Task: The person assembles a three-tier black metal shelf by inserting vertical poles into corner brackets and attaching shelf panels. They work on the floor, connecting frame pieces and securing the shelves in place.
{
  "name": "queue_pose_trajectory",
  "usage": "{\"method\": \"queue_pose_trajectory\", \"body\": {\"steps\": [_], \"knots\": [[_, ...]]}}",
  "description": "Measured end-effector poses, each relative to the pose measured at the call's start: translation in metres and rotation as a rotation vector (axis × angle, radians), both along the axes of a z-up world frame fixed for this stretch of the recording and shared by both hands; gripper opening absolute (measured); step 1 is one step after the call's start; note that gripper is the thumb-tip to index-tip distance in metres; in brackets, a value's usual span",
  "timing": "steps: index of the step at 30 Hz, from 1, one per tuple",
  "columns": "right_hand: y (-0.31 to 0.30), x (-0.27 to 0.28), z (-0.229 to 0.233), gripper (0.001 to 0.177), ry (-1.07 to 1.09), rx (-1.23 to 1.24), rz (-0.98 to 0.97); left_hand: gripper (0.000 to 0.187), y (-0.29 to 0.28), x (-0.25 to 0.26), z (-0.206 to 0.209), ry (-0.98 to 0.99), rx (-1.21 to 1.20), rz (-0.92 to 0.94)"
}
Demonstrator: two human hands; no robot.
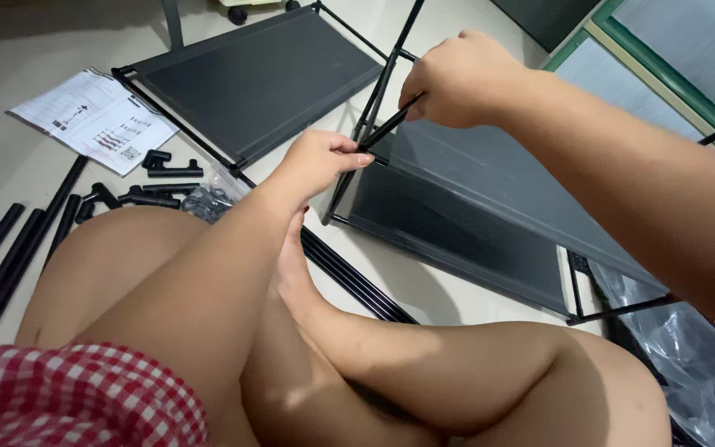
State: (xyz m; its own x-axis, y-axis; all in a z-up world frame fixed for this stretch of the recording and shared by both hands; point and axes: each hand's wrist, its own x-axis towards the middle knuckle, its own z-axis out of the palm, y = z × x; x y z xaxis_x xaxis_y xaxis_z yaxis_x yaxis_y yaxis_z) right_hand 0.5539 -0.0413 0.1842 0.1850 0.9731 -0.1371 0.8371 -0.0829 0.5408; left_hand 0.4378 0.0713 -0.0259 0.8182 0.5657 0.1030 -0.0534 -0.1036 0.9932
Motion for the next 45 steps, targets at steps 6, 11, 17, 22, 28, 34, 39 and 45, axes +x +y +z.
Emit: {"method": "queue_pose_trajectory", "body": {"steps": [6, 11, 17, 22, 28, 34, 39, 45], "knots": [[-0.003, -0.013, 0.003, 0.026, 0.004, -0.037, -0.077, 0.033, -0.003, 0.0, -0.003, -0.041, -0.028, -0.049], [-0.002, -0.027, 0.009, 0.023, -0.058, -0.111, -0.128, 0.034, -0.006, -0.002, 0.0, 0.006, 0.015, -0.118], [0.015, -0.052, 0.019, 0.023, -0.198, -0.263, -0.01, 0.036, -0.013, -0.003, 0.002, 0.012, -0.024, -0.175], [0.02, -0.061, 0.021, 0.022, -0.252, -0.315, -0.008, 0.04, -0.019, -0.004, 0.004, 0.041, -0.075, -0.208], [0.019, -0.067, 0.014, 0.025, -0.261, -0.285, 0.038, 0.042, -0.022, -0.007, 0.005, 0.059, -0.073, -0.25], [0.017, -0.082, 0.015, 0.017, -0.316, -0.374, 0.03, 0.039, -0.026, 0.0, 0.001, 0.035, -0.123, -0.286], [0.014, -0.091, 0.018, 0.018, -0.285, -0.37, 0.037, 0.033, -0.03, 0.005, -0.01, -0.053, -0.014, -0.204], [0.015, -0.094, 0.016, 0.023, -0.243, -0.422, -0.049, 0.031, -0.039, 0.011, -0.013, 0.089, 0.144, -0.11]]}}
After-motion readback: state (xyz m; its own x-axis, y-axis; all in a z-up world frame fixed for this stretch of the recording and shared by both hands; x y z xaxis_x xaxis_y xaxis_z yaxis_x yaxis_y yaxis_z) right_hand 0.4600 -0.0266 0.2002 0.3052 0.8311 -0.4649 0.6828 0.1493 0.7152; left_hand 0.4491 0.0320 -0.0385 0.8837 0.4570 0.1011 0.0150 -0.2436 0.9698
